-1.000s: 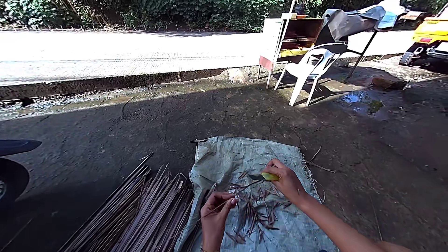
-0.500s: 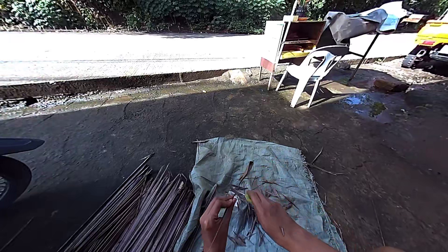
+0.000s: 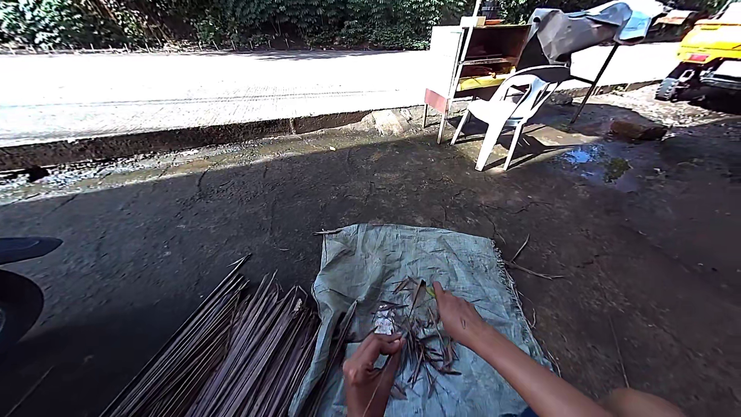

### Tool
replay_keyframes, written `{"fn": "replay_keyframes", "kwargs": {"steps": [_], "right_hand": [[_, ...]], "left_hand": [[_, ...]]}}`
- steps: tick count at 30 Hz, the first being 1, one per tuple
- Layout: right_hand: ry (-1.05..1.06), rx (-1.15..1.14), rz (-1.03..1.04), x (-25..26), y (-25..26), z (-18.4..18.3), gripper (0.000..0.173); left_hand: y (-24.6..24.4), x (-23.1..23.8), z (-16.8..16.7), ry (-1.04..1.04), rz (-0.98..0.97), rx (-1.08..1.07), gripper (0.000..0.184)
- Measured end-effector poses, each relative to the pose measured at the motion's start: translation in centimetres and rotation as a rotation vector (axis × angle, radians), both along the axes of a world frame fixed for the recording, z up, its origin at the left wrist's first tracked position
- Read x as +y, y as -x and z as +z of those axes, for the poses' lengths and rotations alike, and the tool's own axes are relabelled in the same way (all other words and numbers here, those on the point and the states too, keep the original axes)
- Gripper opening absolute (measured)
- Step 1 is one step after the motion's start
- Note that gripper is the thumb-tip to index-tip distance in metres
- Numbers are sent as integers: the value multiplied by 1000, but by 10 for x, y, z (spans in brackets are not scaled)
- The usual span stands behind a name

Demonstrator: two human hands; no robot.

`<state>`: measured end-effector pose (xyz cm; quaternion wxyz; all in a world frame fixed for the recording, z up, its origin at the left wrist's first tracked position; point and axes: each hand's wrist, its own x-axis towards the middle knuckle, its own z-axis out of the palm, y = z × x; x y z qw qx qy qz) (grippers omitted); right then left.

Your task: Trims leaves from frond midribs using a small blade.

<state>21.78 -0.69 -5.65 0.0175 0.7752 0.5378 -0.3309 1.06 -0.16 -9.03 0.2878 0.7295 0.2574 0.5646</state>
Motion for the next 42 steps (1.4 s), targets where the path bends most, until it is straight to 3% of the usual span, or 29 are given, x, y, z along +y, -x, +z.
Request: {"fn": "replay_keyframes", "kwargs": {"steps": [2,5,9,14,27,30,32,36,42], "right_hand": [[-101,227,31,0,-15,-7,71],[-297,577,-36,1,-27,-16,65],[-258,1008,-228,-4,-26,-6,58],[-263,1317,-300,-10,-25,9,57],[-123,1904,224,-31,-13,38,38],[-209,1891,157,-35,-18,49,42],[-236,1728,-111,-34,-21,56,37],[-64,1364,-611,-25,-19,51,32],[-187,1435,-773,-28,13,35,35]], "left_hand": [[1,3,2,82,2,-34,6],[7,8,14,293,30,-148,8],[14,18,28,567,88,-336,16],[19,31,43,870,237,-525,19],[39,50,52,1160,332,-762,15],[44,55,52,1068,403,-748,12],[42,52,53,907,412,-664,14],[30,41,41,625,304,-474,16],[4,14,19,238,-3,-284,16]]}}
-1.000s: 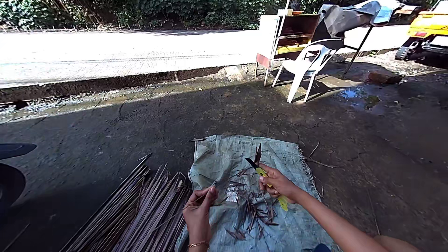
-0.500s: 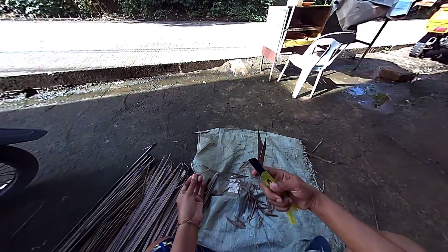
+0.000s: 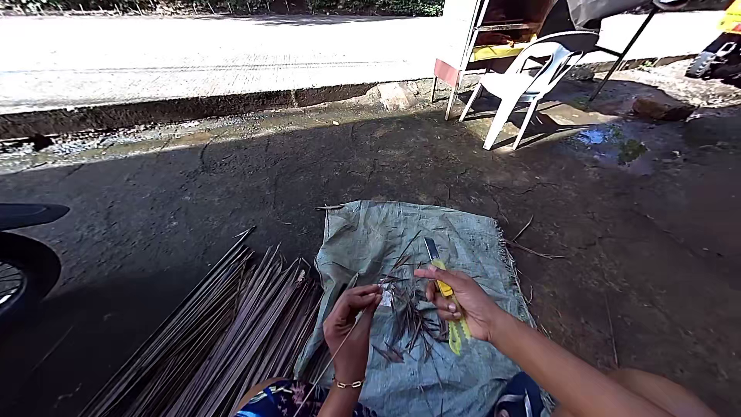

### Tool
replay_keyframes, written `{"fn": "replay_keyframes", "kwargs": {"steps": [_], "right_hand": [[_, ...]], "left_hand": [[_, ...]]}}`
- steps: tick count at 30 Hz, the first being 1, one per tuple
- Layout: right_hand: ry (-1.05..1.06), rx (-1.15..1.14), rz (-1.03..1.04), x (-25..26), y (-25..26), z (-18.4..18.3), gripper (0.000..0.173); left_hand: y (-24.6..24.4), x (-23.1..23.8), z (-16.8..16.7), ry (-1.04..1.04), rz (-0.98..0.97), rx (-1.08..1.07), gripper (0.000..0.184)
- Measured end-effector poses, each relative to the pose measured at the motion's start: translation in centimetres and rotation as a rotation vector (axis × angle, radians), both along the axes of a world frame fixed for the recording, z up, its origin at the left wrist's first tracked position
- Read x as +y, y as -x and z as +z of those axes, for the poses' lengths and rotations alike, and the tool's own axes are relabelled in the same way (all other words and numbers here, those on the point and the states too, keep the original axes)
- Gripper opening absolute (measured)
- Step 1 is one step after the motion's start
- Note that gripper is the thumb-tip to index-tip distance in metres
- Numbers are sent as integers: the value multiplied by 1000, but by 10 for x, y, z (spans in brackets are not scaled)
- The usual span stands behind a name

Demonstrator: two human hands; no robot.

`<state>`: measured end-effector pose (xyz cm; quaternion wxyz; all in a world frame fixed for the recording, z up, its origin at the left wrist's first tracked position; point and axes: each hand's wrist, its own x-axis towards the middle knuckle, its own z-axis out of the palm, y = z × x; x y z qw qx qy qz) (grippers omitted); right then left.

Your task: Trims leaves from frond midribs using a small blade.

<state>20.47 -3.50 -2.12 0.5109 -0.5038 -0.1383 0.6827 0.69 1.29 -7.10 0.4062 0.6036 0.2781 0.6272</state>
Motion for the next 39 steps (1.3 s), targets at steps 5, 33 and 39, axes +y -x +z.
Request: {"fn": "replay_keyframes", "kwargs": {"steps": [5,33,39], "right_hand": [[-49,46,-140,1,7,2,30],[-165,-32,-103,-1,-19,27,25],[-183,-96,0,-20,-6,29,25]], "left_hand": [[-11,-18,-16,-176,-189,84,9],[43,-69,66,799,-460,518,37],[22,-79,49,1260,-672,166,38]]}}
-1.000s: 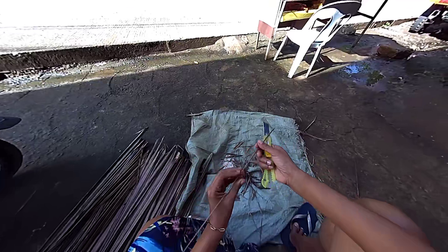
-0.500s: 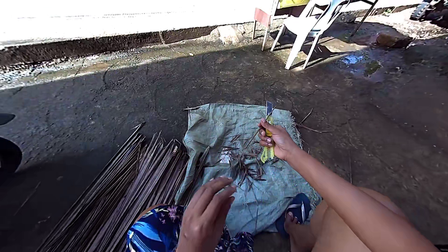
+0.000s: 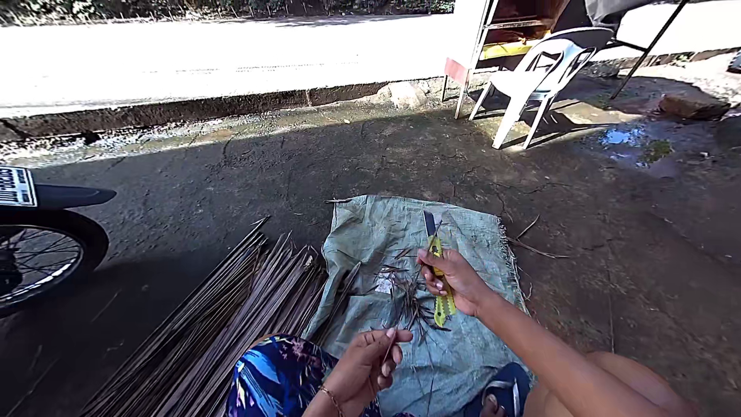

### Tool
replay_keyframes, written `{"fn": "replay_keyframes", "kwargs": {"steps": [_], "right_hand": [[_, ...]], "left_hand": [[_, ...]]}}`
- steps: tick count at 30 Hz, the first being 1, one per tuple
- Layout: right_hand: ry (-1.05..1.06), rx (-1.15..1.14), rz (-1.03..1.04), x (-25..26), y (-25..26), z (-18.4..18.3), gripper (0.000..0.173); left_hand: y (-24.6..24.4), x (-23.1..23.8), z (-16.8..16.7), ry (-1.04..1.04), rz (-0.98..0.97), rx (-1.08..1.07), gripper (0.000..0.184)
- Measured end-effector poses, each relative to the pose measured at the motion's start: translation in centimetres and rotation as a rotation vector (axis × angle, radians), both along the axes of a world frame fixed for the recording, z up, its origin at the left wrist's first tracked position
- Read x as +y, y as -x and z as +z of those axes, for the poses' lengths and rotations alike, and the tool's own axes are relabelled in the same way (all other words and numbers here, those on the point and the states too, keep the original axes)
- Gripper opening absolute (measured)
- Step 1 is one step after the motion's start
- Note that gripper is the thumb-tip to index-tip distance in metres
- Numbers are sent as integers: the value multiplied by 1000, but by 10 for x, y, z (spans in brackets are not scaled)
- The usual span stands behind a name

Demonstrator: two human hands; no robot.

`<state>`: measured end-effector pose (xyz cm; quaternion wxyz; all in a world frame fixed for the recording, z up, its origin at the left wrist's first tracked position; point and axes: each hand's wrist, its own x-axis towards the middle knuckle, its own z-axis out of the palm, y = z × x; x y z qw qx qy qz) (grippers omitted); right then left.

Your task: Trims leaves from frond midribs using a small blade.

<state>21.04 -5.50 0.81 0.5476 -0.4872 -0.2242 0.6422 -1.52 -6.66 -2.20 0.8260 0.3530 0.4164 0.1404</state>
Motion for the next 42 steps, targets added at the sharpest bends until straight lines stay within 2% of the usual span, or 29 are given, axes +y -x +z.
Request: {"fn": "replay_keyframes", "kwargs": {"steps": [4,7,9,12,14,17,24,37,42], "right_hand": [[-2,-91,-164,-8,1,-6,54],[-62,-223,-231,-14,3,-14,53],[-137,-356,-110,-22,8,-19,44],[-258,-629,259,-33,20,-29,32],[-283,-755,453,-39,29,-34,36],[-308,-860,542,-42,35,-34,38],[-356,-1083,517,-34,32,-29,39],[-472,-1194,473,-22,22,-39,37],[-371,-1167,379,-5,-3,-38,39]], "left_hand": [[-8,-5,-3,128,191,-120,33],[-10,-4,-3,103,321,-98,34],[-8,-2,-4,88,336,-92,34],[-6,0,-2,60,360,-84,32],[-6,-1,-2,20,375,-85,30],[-8,-4,0,-46,393,-64,30],[-8,-6,-3,-132,464,-21,26],[-9,-2,-5,-92,480,-13,27],[-6,-9,-6,-94,456,-12,27]]}}
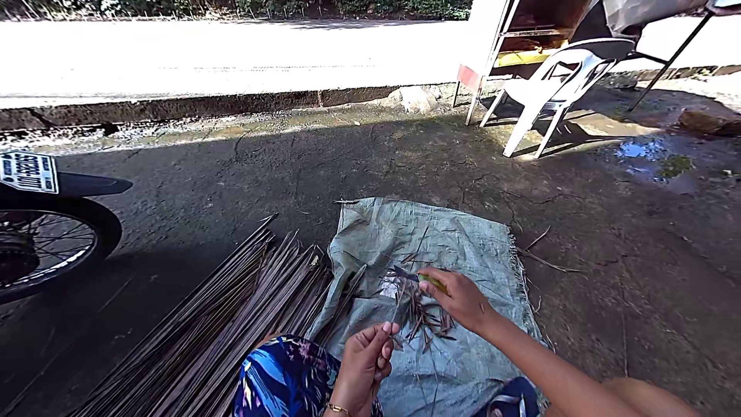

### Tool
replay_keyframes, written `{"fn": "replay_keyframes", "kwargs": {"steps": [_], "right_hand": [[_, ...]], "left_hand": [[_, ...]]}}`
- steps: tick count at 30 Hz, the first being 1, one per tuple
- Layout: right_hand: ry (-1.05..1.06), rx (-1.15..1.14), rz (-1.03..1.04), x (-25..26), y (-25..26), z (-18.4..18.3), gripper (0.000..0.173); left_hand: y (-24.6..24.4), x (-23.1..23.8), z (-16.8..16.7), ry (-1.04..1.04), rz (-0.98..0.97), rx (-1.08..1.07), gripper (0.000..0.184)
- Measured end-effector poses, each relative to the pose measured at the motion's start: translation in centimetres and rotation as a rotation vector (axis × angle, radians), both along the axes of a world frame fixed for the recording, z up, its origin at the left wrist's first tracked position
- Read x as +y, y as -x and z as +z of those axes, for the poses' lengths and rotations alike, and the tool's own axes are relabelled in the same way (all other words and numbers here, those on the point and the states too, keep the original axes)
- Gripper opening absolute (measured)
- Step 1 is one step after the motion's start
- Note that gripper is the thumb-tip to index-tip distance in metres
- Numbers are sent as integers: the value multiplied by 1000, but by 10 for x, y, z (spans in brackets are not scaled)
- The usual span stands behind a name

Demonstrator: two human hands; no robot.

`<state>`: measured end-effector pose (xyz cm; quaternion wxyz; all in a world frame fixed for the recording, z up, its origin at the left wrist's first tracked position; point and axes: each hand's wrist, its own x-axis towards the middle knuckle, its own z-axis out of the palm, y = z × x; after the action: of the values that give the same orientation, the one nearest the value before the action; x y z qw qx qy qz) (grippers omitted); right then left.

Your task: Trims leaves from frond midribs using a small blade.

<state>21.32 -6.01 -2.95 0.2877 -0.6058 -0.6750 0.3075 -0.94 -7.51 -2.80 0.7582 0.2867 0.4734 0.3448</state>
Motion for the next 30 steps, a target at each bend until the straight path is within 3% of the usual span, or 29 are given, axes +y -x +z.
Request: {"fn": "replay_keyframes", "kwargs": {"steps": [10,18,24,27,30], "right_hand": [[52,3,-183,21,-34,0,37],[212,-183,-138,28,-44,-1,39],[321,-366,-280,34,-86,-4,42],[171,-164,-293,29,-71,-4,37],[57,80,-148,13,-31,-2,37]], "left_hand": [[9,-9,0,24,-41,-40,30],[17,-12,-8,163,-42,-150,33],[27,-18,-8,269,-44,-239,36],[25,-20,-9,284,-26,-278,36],[21,-18,-13,292,-21,-320,37]]}}
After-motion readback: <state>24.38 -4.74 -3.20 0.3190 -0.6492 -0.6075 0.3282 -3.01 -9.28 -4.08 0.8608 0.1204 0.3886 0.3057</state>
